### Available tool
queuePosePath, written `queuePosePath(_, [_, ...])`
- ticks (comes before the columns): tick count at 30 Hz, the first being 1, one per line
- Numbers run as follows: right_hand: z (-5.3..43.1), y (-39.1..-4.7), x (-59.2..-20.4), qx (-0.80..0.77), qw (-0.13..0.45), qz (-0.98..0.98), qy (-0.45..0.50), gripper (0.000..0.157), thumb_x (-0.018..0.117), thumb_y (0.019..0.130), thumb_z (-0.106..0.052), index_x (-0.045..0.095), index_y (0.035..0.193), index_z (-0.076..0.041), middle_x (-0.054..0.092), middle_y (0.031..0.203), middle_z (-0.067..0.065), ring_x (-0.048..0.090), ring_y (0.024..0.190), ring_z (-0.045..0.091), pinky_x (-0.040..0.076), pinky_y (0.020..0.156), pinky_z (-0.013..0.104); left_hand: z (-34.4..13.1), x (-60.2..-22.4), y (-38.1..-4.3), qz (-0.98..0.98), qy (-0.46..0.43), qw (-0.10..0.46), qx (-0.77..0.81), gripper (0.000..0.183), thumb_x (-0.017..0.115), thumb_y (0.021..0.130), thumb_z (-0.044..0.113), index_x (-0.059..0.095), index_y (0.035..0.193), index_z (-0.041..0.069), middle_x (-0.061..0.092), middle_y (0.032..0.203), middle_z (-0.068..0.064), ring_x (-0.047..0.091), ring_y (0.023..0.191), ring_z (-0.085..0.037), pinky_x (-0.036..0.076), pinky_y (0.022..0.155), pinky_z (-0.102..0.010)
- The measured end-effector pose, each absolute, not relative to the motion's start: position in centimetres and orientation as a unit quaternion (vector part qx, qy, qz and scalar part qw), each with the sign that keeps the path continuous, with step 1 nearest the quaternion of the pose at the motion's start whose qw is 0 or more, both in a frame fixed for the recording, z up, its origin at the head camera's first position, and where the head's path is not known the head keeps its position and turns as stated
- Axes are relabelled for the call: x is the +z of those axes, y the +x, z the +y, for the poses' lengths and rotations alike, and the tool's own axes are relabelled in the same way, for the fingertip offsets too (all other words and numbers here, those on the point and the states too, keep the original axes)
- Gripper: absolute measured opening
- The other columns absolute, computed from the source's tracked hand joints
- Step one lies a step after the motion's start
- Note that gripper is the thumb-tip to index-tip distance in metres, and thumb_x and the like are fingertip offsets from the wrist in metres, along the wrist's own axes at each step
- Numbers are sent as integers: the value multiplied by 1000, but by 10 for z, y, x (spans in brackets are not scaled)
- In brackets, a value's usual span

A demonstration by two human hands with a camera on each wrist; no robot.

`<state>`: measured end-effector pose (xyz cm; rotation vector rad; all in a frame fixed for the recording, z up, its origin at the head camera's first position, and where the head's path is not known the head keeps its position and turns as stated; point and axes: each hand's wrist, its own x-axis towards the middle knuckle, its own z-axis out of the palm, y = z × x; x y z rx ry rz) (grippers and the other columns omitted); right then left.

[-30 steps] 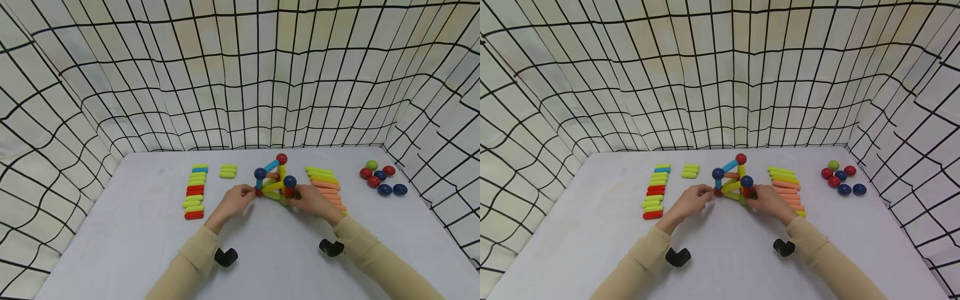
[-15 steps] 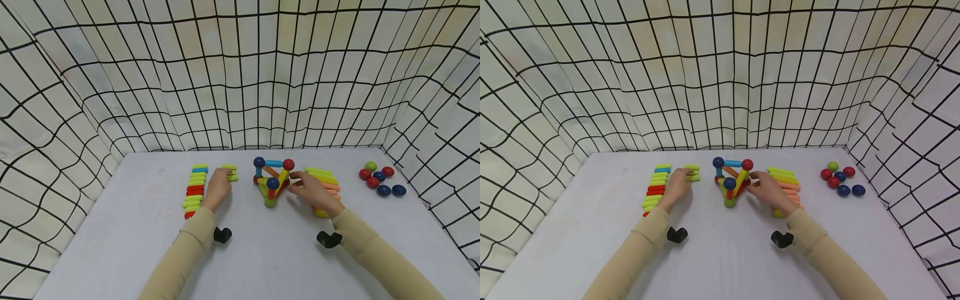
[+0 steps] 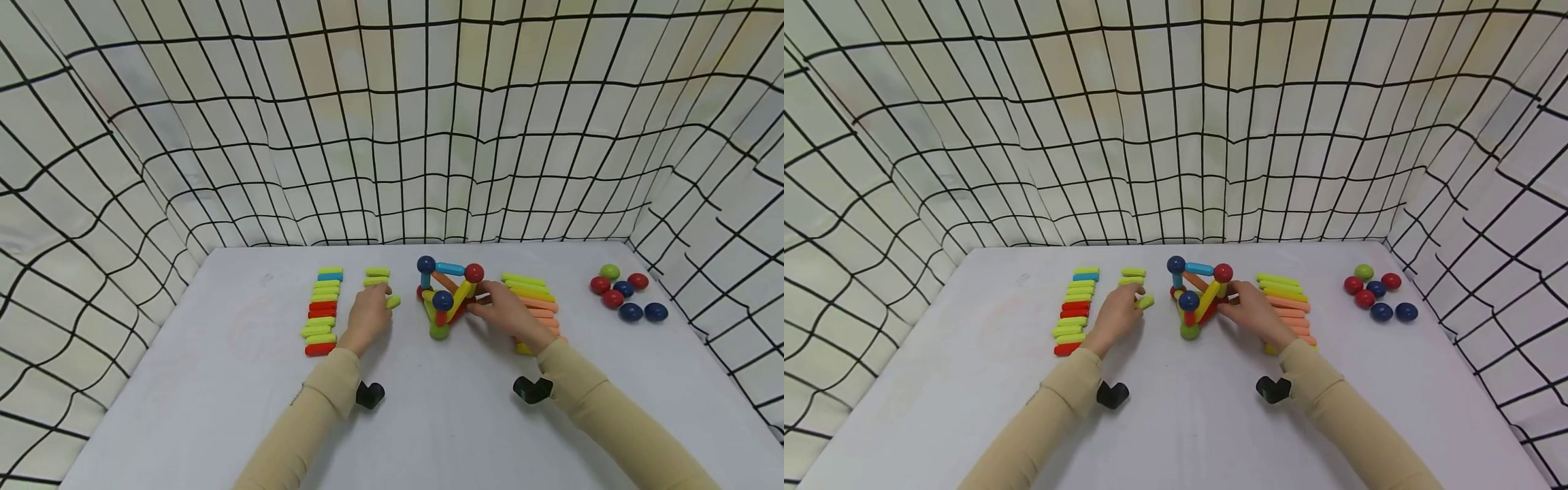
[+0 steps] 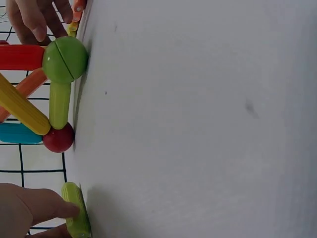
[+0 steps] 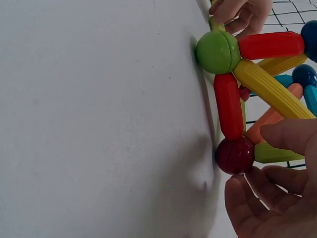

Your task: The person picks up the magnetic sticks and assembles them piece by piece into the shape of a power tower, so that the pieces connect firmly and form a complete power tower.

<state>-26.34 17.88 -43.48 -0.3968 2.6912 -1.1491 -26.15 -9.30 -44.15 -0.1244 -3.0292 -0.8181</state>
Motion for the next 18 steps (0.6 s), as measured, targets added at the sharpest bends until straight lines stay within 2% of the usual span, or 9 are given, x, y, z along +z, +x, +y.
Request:
queuePosePath(3, [178,-262,-434,-381,93,910,-133,46,64,95,-18,50,132,7,54,128,22,56,116,37,47,99,49,-91,-443,-261,-964,-52,14,-259,25,66,89,-1,65,114,-1,65,113,-16,59,104,-31,50,94,-42])
queuePosePath(7, [177,-262,-436,-371,92,914,-134,45,65,94,-21,53,129,6,56,126,21,57,115,36,48,97,48,-92,-445,-263,-950,-67,16,-304,23,66,91,2,69,113,-1,68,106,-13,63,96,-27,53,86,-38])
queuePosePath(12, [176,-261,-438,-366,101,917,-121,48,65,95,-25,52,131,3,58,128,20,58,115,35,50,95,47,-93,-436,-253,-881,-42,-14,-471,27,64,95,15,68,121,9,68,108,-9,65,95,-22,56,80,-32])
queuePosePath(18, [173,-261,-439,-361,108,920,-110,50,65,95,-28,51,131,2,59,127,19,58,114,34,52,93,45,-86,-419,-237,-769,-13,-49,-638,27,62,97,16,63,122,6,64,109,-12,68,92,-22,57,82,-35])
